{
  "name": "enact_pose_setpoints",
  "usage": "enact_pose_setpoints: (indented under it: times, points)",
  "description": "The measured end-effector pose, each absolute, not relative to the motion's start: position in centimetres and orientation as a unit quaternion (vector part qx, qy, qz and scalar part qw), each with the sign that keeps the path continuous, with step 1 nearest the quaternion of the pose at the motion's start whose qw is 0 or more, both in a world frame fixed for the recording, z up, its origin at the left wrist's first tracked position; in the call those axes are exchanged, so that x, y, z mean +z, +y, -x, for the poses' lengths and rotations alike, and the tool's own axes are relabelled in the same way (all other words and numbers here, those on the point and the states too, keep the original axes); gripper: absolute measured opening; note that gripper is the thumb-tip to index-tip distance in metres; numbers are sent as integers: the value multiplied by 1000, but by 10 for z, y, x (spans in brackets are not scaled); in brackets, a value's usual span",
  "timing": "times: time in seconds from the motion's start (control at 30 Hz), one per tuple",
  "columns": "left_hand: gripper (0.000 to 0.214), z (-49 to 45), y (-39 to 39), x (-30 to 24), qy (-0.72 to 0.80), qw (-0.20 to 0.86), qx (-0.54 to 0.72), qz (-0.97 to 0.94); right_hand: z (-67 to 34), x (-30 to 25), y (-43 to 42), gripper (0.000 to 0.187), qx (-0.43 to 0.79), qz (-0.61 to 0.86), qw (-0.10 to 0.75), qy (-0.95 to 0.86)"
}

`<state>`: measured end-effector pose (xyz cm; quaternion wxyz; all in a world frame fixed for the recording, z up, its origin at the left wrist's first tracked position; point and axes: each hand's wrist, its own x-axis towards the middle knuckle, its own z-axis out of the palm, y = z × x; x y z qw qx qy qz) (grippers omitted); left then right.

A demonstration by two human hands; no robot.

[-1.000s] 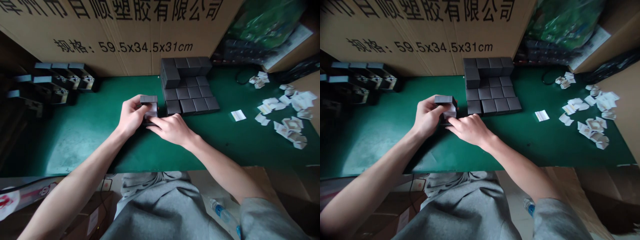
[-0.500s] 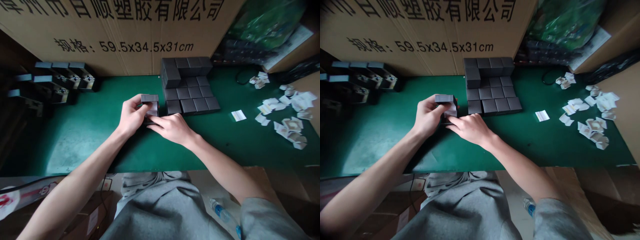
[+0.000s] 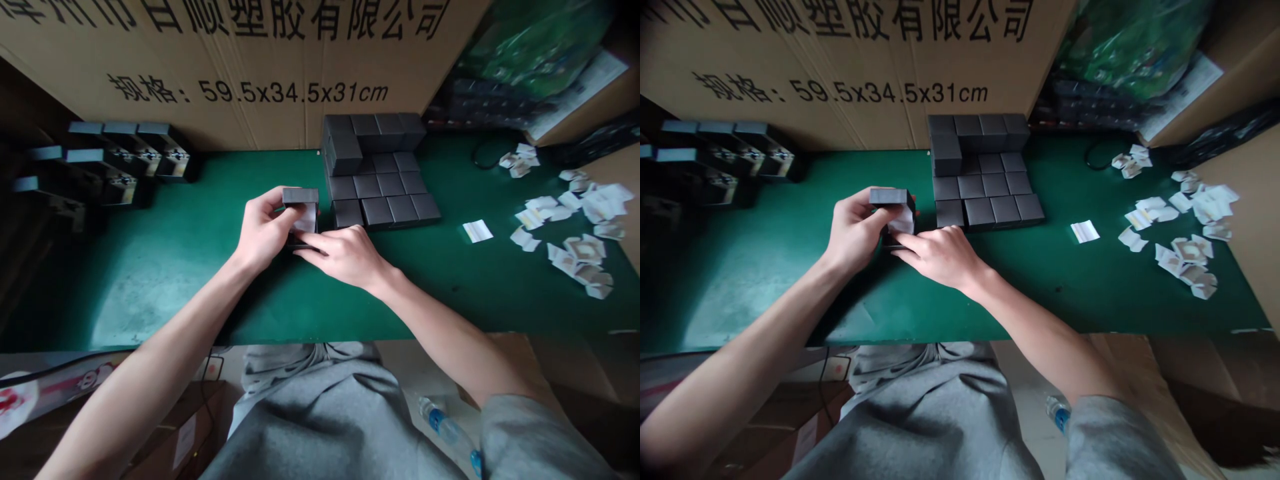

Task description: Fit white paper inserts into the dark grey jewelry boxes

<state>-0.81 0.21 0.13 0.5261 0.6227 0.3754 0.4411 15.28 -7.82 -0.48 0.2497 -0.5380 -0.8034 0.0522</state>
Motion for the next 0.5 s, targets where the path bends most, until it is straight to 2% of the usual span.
enact_pose_setpoints:
  times: [0.5]
  points:
    - [14,7,4,0,389,506,448,-626,-157,-4,-76,36,54,541,219,-810]
